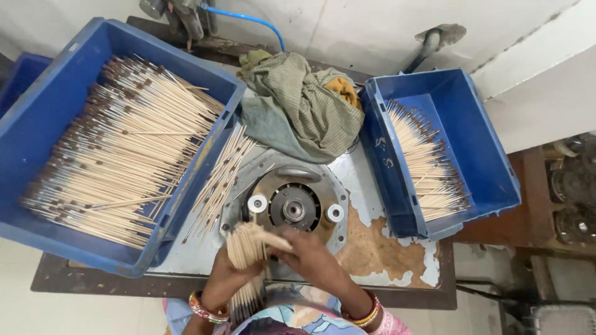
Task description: The person stands at a workstation and repeatedly picks up bundles of wooden matchsticks from a blue bin. They insert the matchsticks into a central rotating machine, likely for crimping or coating, and then place the processed sticks into a second blue bin. The process is continuous and repetitive.
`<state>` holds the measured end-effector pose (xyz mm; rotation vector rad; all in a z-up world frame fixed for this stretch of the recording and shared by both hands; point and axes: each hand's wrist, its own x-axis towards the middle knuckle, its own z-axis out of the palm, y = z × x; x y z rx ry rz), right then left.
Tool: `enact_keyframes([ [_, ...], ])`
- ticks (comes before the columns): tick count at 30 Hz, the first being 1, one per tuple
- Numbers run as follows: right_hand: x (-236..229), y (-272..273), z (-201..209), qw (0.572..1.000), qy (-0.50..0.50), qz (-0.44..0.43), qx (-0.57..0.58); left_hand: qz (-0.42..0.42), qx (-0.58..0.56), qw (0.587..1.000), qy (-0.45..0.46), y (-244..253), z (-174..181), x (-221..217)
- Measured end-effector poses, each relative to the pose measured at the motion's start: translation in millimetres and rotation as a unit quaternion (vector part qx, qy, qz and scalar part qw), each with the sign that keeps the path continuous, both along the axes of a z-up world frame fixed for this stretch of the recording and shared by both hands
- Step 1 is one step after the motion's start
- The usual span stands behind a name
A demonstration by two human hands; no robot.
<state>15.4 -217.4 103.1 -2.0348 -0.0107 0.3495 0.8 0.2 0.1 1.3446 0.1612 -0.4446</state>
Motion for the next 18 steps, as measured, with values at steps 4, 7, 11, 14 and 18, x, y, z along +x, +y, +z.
enact_keyframes([
  [4,3.7,-19.3,-1.3,0.973,-0.098,0.186,-0.093,-0.139,-0.02,0.974,-0.178,1.4,5.7,19.8],
  [7,5.7,-40.9,2.4,0.976,-0.174,0.052,-0.118,-0.035,0.032,0.998,0.028,1.2,-23.4,10.9],
  [11,37.6,-40.0,-48.9,0.945,-0.188,-0.031,-0.267,0.057,-0.119,0.976,0.174,9.2,-33.1,18.6],
  [14,38.3,-37.6,-74.9,0.947,-0.163,-0.01,-0.276,0.098,-0.172,0.946,0.257,13.4,-35.1,5.3],
  [18,39.5,-37.4,-92.6,0.938,-0.221,-0.002,-0.268,0.081,-0.177,0.949,0.248,18.4,-37.2,-6.5],
])
